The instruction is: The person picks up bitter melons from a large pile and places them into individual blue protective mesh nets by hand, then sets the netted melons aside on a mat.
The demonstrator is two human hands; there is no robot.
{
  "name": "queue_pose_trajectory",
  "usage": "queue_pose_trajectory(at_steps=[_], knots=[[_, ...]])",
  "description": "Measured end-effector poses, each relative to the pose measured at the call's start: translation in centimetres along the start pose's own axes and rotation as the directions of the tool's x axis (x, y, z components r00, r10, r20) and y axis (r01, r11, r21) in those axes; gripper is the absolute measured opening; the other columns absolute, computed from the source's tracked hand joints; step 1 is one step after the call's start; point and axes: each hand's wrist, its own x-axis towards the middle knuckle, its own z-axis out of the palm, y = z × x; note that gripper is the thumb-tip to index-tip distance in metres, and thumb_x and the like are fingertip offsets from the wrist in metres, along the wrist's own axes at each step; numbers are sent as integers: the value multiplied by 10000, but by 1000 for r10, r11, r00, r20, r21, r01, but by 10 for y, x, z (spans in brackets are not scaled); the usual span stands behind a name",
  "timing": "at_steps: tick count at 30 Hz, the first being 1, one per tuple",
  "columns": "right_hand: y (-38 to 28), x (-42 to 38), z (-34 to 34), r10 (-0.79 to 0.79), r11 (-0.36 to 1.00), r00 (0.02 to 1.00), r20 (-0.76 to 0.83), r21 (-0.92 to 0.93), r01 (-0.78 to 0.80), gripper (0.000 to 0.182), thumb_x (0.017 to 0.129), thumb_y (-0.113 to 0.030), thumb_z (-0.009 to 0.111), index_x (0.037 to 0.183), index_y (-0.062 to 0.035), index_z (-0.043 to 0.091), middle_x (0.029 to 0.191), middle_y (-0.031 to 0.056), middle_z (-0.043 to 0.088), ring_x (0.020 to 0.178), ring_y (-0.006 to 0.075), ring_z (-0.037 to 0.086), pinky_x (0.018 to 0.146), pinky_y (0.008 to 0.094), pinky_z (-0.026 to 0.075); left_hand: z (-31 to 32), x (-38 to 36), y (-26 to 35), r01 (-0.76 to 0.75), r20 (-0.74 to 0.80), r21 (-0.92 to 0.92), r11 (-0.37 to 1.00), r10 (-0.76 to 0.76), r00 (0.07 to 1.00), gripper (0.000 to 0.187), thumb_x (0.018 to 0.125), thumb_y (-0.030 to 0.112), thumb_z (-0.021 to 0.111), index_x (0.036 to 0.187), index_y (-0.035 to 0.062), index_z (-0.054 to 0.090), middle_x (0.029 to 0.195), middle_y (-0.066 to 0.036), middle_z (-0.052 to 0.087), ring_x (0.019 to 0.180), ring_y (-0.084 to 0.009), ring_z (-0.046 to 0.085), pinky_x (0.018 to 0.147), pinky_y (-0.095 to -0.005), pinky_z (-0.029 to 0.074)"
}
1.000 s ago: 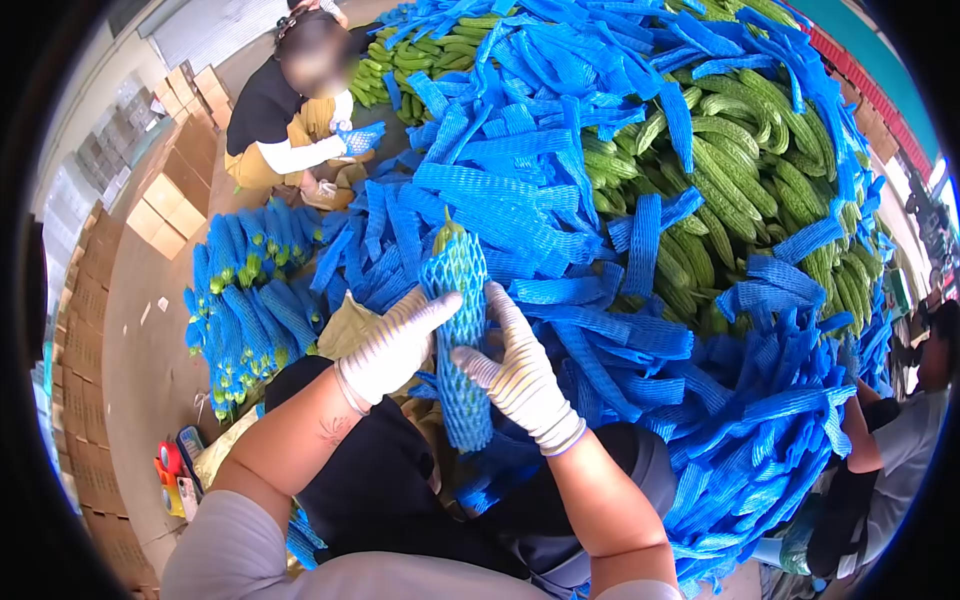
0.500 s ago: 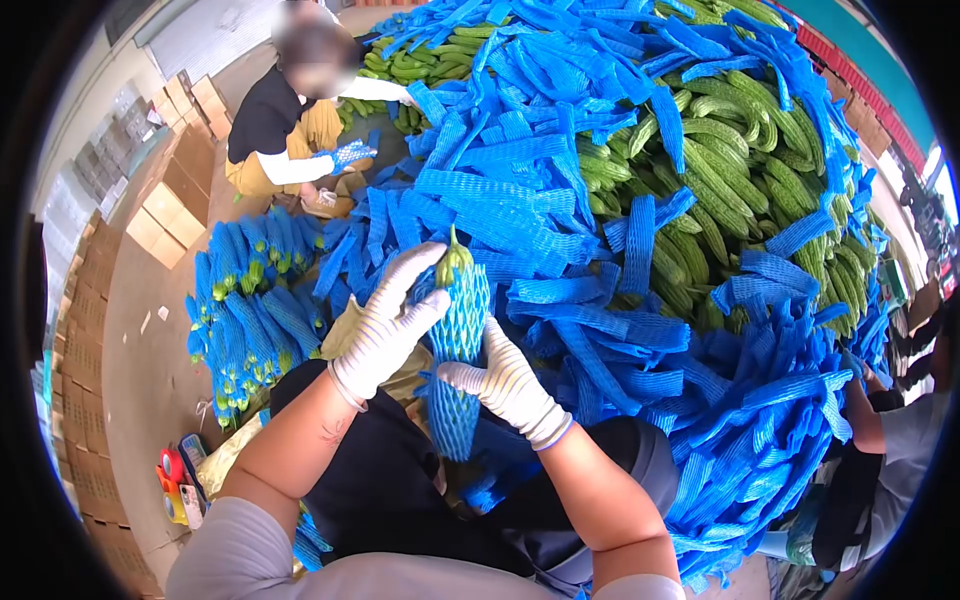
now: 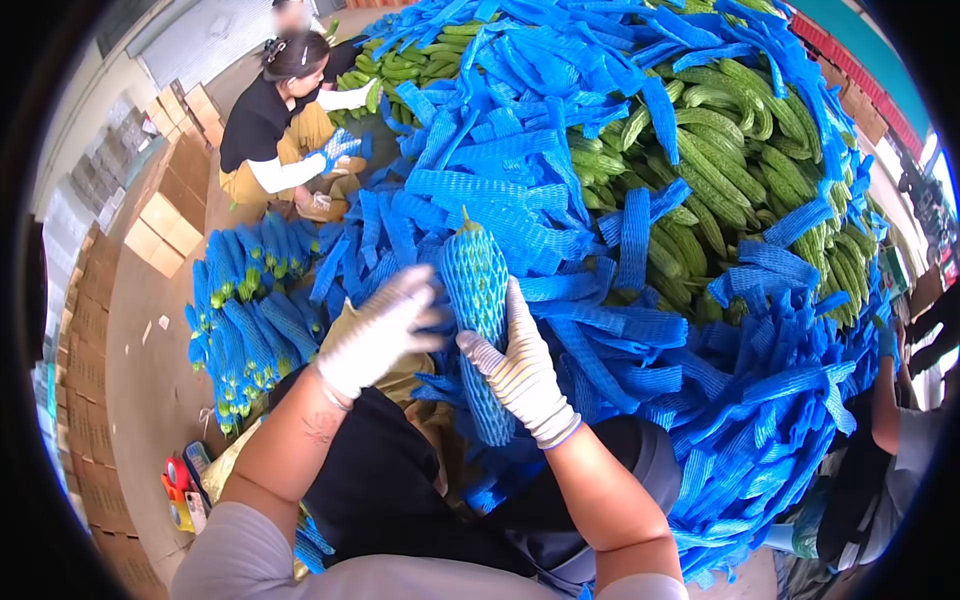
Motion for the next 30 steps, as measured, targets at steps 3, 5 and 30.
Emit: queue_pose_trajectory(at_steps=[3, 5, 30], knots=[[7, -2, -5, -142, 954, 982, 121, -247, 169, 861, 857, -208, 699, 1483, 40, 163, 1380, 228, 451, 1240, 264, 490, 1022, 339, 392, 23, 3, -32, 271, 294, -92, 958, -233, 927, 642, 965, 333, 549, 1495, 171, 225, 1424, -61, 399, 1274, -214, 446, 988, -413, 447], [-3, -2, -10, -72, 975, 988, 136, -198, 99, 797, 862, -196, 676, 1472, 39, 222, 1375, 230, 450, 1268, 299, 466, 1050, 349, 361, 21, 4, -29, 179, 288, -15, 984, -167, 943, 650, 947, 364, 573, 1474, 133, 271, 1388, -59, 438, 1258, -202, 466, 994, -408, 449], [-70, -11, -35, 50, 986, 936, 347, 132, -102, 184, 789, -96, 707, 821, -71, 527, 824, -10, 536, 751, 78, 453, 668, 256, 378, 18, -27, 7, 388, 253, -196, 901, -336, 907, 583, 956, 540, 452, 1280, 62, 523, 992, -141, 664, 694, -163, 651, 607, -292, 548]])
